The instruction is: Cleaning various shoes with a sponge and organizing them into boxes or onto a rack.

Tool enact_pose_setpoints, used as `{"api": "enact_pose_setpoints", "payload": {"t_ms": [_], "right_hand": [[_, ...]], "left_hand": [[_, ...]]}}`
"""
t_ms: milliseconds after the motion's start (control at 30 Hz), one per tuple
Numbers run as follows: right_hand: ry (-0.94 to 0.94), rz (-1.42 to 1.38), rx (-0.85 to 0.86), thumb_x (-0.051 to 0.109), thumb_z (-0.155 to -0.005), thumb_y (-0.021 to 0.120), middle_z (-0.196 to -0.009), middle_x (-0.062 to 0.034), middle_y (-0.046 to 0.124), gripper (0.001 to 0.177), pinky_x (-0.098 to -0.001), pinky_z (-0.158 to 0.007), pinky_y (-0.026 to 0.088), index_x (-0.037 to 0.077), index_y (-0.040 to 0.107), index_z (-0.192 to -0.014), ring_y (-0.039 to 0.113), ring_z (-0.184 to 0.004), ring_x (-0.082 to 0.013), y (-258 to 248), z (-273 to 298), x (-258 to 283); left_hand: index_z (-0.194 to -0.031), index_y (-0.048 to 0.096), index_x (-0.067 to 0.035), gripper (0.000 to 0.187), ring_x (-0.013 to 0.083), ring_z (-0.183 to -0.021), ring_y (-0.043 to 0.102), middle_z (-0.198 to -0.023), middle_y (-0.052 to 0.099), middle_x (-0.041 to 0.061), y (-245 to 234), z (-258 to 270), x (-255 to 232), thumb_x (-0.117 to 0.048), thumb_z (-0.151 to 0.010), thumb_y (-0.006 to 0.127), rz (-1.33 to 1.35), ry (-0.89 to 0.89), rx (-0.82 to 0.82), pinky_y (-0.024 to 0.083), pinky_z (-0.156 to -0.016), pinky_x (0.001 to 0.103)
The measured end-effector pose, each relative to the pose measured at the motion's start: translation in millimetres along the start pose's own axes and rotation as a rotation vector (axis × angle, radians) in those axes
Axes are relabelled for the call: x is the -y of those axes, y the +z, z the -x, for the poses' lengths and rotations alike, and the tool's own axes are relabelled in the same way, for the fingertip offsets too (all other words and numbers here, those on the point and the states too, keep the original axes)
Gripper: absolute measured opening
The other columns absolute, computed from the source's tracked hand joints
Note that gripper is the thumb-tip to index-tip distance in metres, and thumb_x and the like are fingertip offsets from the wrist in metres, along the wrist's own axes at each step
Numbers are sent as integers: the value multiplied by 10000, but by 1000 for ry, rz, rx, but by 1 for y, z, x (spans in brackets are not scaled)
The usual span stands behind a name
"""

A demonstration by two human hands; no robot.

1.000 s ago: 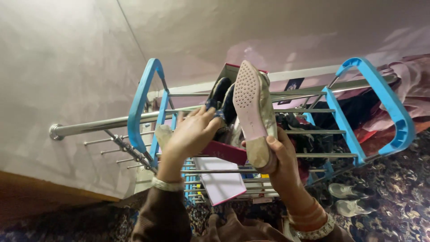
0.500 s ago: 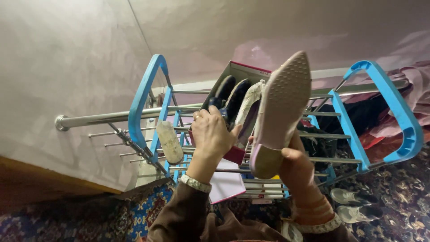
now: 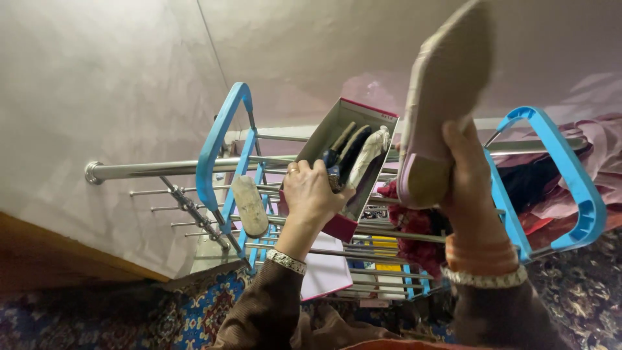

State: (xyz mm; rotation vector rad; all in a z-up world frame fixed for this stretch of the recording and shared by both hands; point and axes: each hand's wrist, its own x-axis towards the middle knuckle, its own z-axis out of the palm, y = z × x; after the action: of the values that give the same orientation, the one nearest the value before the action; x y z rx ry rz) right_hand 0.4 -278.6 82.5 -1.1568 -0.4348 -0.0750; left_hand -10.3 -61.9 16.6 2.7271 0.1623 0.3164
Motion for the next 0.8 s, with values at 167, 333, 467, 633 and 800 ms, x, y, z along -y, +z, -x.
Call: {"api": "enact_pose_setpoints", "payload": {"t_ms": [167, 333, 467, 633, 800], "right_hand": [[331, 42, 92, 204, -941, 564, -1473, -262, 485, 793, -412, -914, 563, 79, 173, -1619, 689, -1073, -335, -19, -46, -7], [515, 64, 279, 158, -883, 545, -1643, -238, 340, 901, -377, -1027, 513, 75, 90, -1656, 627, -1225, -315, -49, -80, -39], [467, 109, 451, 146, -961, 568, -1554, -282, 465, 763, -355, -1137, 463, -53, 239, -1620, 574, -1354, -274, -59, -103, -61], [575, 168, 311, 228, -972, 576, -1386, -195, 601, 685, -329, -955, 545, -38, 363, -1567, 645, -1179, -227, -30, -132, -100], [624, 617, 211, 209, -978, 570, -1089, -146, 602, 614, -344, -621, 473, 72, 433, -1561, 569, -852, -233, 2, -146, -149]], "left_hand": [[-1173, 690, -109, 810, 360, -1055, 620, -1018, 694, 189, 9, -3, 3, -654, -600, 867, 17, 49, -33, 478, -933, 437], [-1194, 691, -131, 766, 355, -985, 666, -912, 754, 132, 12, -2, 5, -631, -633, 839, 69, 53, -22, 485, -925, 426], [-1079, 687, -86, 676, 361, -1004, 666, -857, 756, 135, 11, -1, 4, -610, -677, 830, 57, 72, -13, 474, -935, 445], [-1010, 667, -61, 610, 376, -954, 682, -818, 741, 176, 17, -1, 5, -625, -801, 769, 97, 94, -45, 486, -890, 463], [-1080, 623, -4, 664, 393, -861, 694, -827, 731, 203, 10, 4, 4, -643, -905, 670, 133, 120, 8, 501, -831, 471]]}}
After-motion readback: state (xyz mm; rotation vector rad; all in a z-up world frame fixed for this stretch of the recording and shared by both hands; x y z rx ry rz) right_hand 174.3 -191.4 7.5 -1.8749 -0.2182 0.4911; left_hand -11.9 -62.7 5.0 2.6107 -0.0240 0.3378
